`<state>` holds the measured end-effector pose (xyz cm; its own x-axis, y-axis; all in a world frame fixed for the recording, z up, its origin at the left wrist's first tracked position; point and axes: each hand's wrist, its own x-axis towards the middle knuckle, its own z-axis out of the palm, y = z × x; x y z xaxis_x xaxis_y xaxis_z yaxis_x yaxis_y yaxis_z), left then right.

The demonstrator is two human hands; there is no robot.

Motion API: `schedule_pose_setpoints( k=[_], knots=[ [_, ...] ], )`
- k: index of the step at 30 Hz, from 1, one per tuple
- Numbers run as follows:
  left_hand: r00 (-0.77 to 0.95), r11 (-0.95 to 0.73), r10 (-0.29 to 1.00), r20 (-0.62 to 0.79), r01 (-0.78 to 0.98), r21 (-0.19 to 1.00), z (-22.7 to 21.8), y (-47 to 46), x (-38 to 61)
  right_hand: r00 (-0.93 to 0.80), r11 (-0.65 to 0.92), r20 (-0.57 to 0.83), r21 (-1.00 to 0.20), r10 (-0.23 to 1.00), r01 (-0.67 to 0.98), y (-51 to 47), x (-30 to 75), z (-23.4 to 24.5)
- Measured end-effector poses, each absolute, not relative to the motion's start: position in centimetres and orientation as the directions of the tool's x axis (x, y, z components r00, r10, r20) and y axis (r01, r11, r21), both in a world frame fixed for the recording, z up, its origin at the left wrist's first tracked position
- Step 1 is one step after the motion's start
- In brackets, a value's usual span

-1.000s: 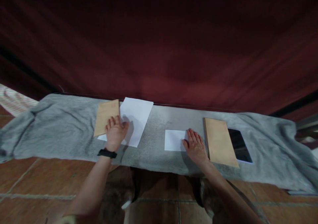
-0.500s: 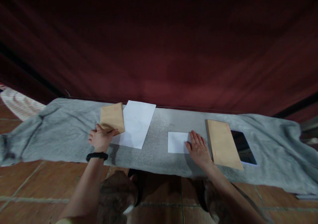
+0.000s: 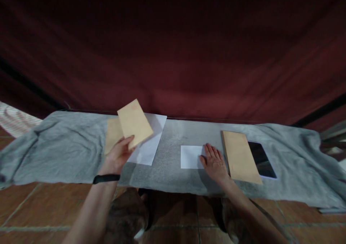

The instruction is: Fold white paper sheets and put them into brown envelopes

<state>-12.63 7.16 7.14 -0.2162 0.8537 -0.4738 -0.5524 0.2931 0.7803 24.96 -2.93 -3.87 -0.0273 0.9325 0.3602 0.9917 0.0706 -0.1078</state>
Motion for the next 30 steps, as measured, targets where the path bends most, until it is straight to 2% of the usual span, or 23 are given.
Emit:
schedule_pose_setpoints(
  k=[2, 5, 8, 10, 12, 14, 19, 22, 25, 28, 30],
  knots=[
    [-0.045, 0.325, 0.910, -0.412, -0.542, 0.775, 6.9, 6.1, -8.9, -0.014, 0.093, 0.348, -0.213, 0.938, 0.973, -2.6, 24.9, -3.5],
    [0.140, 0.394, 0.914, -0.380, -0.529, 0.752, 5.9, 4.3, -3.5, -0.001, 0.152, 0.266, -0.548, 0.964, 0.823, -2.1, 24.2, -2.4],
    [0.225, 0.410, 0.912, -0.343, -0.509, 0.756, 4.7, 2.4, 0.5, -0.054, 0.110, 0.096, -0.889, 0.994, 0.444, -1.9, 22.8, -1.0],
    [0.233, 0.409, 0.912, -0.336, -0.498, 0.765, 3.9, 1.4, 2.3, -0.107, 0.017, 0.000, -0.987, 0.994, 0.159, -1.9, 21.8, -0.3],
    [0.267, 0.450, 0.892, -0.364, -0.471, 0.759, 3.2, 0.6, 3.3, -0.105, -0.086, -0.080, -0.995, 0.991, -0.059, -1.9, 21.1, 0.3],
    [0.279, 0.488, 0.873, -0.400, -0.472, 0.735, 2.5, 0.2, 3.8, -0.089, -0.160, -0.145, -0.967, 0.985, -0.197, -2.0, 21.0, 0.9],
    [0.342, 0.579, 0.815, -0.468, -0.523, 0.625, 2.0, 0.2, 3.8, -0.179, -0.261, -0.208, -0.893, 0.962, -0.367, -2.0, 22.1, 2.2],
    [0.371, 0.606, 0.795, -0.480, -0.519, 0.603, 2.2, 0.0, 4.0, -0.137, -0.273, -0.239, -0.888, 0.961, -0.369, -1.8, 22.6, 2.2],
    [0.377, 0.626, 0.780, -0.500, -0.451, 0.636, 2.1, -0.7, 4.5, -0.066, -0.223, -0.213, -0.931, 0.975, -0.288, -1.3, 22.7, 1.5],
    [0.482, 0.659, 0.718, -0.502, -0.239, 0.713, 2.0, -1.3, 4.9, -0.007, -0.109, -0.109, -0.984, 0.994, -0.144, -0.7, 23.3, 0.8],
    [0.578, 0.585, 0.676, -0.457, -0.044, 0.810, 2.3, -1.6, 5.0, 0.005, -0.079, -0.079, -0.995, 0.997, -0.068, -0.3, 23.9, 0.6]
  ],
)
